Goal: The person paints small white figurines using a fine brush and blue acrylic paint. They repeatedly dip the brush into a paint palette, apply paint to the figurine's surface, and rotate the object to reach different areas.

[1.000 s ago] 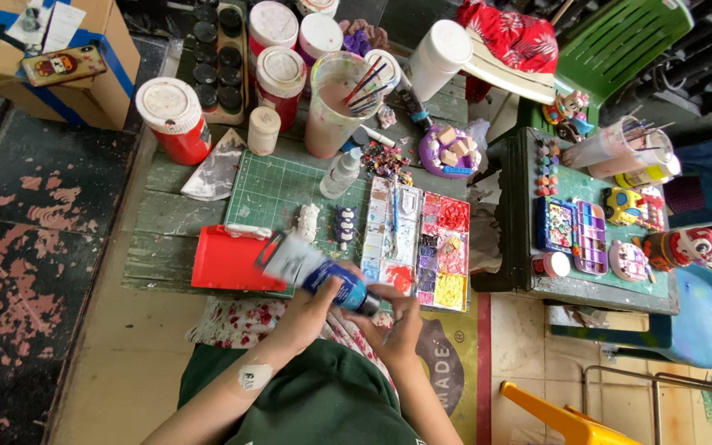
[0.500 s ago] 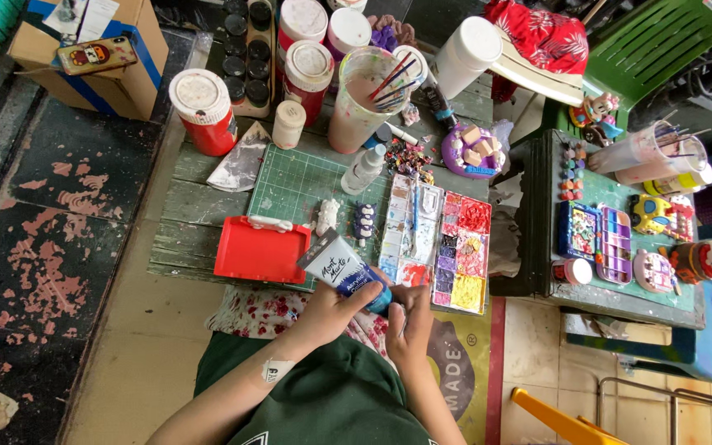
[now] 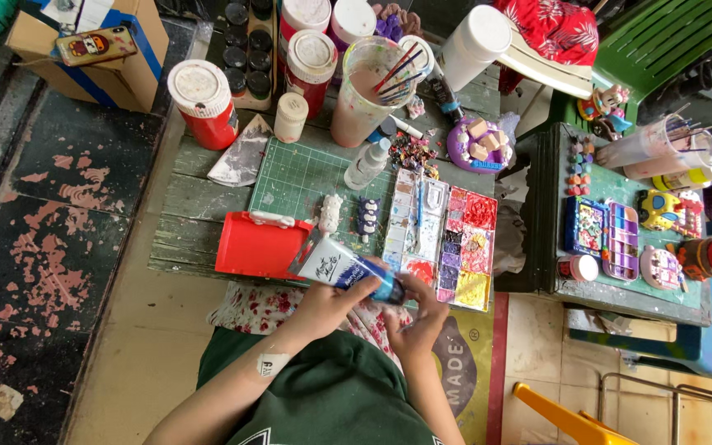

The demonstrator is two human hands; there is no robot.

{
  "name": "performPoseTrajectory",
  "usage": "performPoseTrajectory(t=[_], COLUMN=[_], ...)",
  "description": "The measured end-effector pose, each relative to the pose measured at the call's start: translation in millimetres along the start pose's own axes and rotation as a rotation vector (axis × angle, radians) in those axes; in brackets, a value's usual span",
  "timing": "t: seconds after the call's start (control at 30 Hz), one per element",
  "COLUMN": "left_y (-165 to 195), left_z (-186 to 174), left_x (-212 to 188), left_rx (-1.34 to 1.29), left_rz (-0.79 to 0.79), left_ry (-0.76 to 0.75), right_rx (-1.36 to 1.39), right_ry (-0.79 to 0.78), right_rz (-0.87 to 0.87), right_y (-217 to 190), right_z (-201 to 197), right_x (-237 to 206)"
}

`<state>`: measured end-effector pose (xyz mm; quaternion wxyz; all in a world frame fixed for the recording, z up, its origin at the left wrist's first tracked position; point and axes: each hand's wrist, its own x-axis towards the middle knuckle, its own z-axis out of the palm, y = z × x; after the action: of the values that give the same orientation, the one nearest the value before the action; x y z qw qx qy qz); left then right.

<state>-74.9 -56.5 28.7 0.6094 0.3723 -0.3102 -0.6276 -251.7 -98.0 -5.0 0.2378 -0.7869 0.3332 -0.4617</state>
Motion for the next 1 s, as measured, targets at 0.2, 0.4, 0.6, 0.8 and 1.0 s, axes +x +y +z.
performPoseTrajectory(t=[0.2, 0.4, 0.6, 0.8, 1.0], left_y=[-13.4, 3.3, 10.0, 29.9, 44.1], left_z=[13.9, -1.3, 8.9, -1.0, -28.3], left_x=[2.0, 11.5, 12.5, 18.6, -7.8], left_rx=[0.061, 0.568, 0.317, 0.487, 0.357], left_rz=[-0.139, 0.311, 0.132, 0.081, -0.124], left_ry=[-0.203, -0.429, -0.380, -0.514, -0.262], right_rx=[-0.185, 0.434, 0.099, 0.375, 0.234], right_ry=[0.466, 0.243, 0.396, 0.276, -0.059], right_rz=[0.128, 0.351, -0.076, 0.390, 0.240], right_y=[1.9, -0.6, 5.0, 5.6, 16.6], right_z=[11.0, -5.9, 1.8, -5.9, -23.1], right_x=[3.2, 3.7, 10.4, -13.5, -11.6])
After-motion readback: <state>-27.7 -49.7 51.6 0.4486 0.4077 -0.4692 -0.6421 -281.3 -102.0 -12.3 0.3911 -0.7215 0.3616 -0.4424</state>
